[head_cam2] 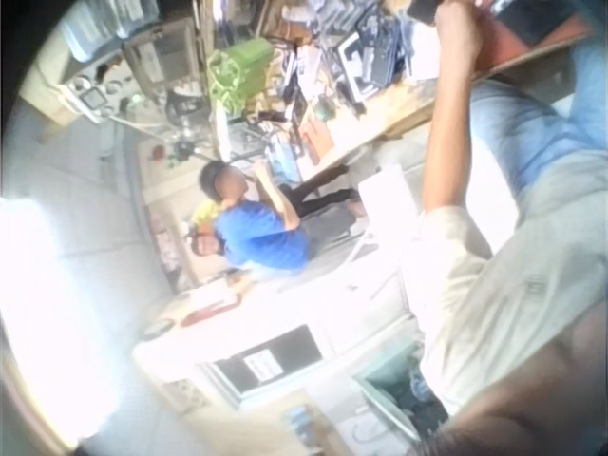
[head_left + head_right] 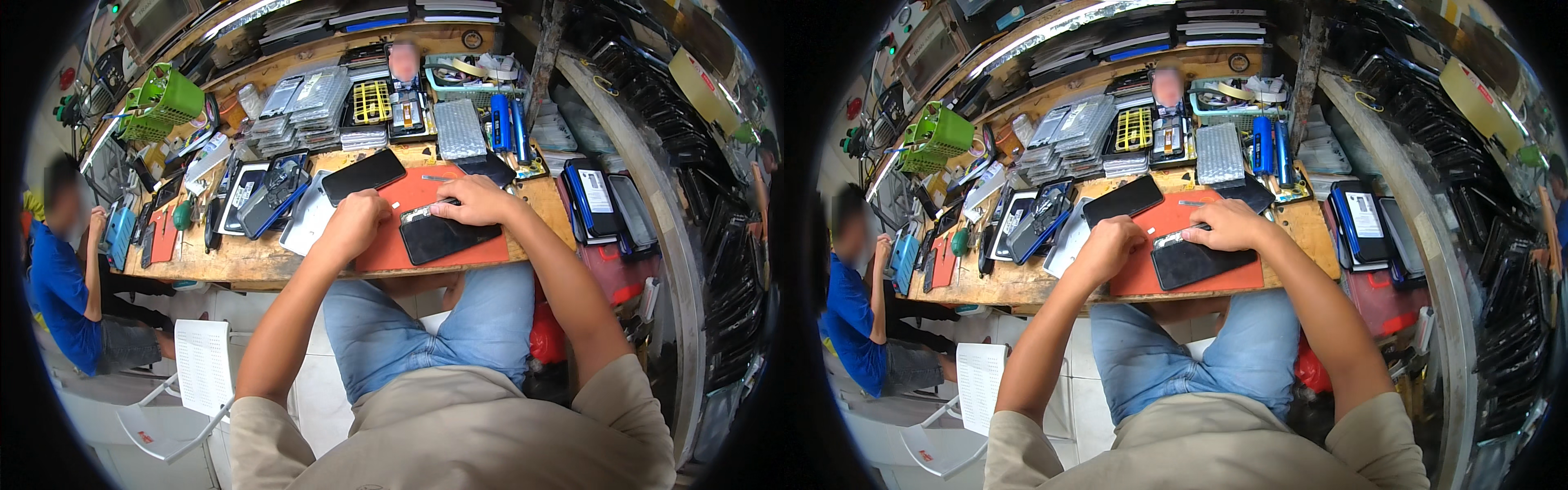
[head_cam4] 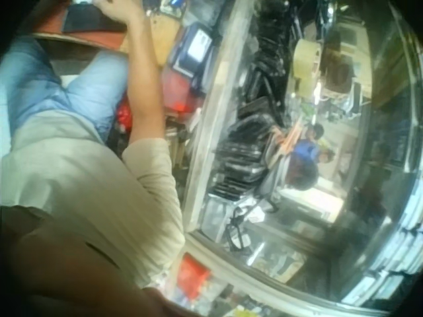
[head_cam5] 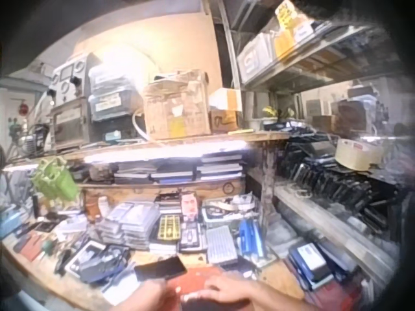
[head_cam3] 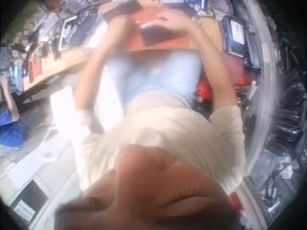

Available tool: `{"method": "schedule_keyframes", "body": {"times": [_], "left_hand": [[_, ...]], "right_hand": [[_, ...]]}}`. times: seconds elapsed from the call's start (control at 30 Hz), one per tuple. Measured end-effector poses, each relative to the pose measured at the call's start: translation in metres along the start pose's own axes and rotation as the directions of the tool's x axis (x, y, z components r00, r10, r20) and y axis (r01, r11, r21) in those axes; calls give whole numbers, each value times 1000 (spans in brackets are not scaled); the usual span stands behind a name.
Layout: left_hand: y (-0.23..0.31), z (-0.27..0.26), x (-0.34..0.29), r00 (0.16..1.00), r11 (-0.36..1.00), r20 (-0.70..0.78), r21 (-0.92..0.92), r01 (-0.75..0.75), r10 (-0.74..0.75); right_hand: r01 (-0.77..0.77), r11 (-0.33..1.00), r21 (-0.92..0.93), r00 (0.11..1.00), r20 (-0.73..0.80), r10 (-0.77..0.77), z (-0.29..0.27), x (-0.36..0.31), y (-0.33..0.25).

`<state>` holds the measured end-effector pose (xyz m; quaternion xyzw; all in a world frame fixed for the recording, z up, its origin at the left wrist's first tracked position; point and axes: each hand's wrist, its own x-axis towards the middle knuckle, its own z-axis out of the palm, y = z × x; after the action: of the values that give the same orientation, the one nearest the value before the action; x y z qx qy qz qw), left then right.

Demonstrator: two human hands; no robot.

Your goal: The person disassembles a smartphone, removes the back cover, and manipulates internal components. They then handle a small SIM card and place it into the phone. The person also picks up and examines a bubble-wrapped item before returning to the phone.

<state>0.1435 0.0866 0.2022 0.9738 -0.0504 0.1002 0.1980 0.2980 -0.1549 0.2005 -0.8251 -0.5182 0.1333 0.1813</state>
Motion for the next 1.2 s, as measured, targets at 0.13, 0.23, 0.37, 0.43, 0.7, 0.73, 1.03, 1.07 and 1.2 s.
{"method": "schedule_keyframes", "body": {"times": [0.13,0.23,0.37,0.43,0.7,0.73,1.03,1.07,1.2], "left_hand": [[0,0,13,981,953,-53,-251,168,-187],[4,4,28,997,998,-52,-38,53,-55],[10,0,47,988,984,85,135,118,-131],[11,-6,53,927,961,253,52,272,-276],[0,-16,30,992,993,-70,-62,99,-103],[-3,-18,28,983,984,-82,-91,154,-162],[0,-11,20,968,949,59,-191,251,-244],[3,-9,20,972,958,57,-166,235,-229],[10,-3,22,984,980,27,-92,177,-175]], "right_hand": [[1,1000,-16,1000,6,-1,-2,2,0],[27,999,-29,999,-21,-27,-2,2,1],[4,1000,-1,1000,-11,-4,1,1,5],[29,1000,-7,999,-41,-29,4,2,7],[3,1000,17,1000,-4,-3,3,1,8],[-17,1000,16,1000,22,17,1,2,7],[-55,998,23,994,97,52,-6,3,2],[-66,998,19,993,100,63,-5,4,2],[-44,999,13,995,92,43,-4,4,4]]}}
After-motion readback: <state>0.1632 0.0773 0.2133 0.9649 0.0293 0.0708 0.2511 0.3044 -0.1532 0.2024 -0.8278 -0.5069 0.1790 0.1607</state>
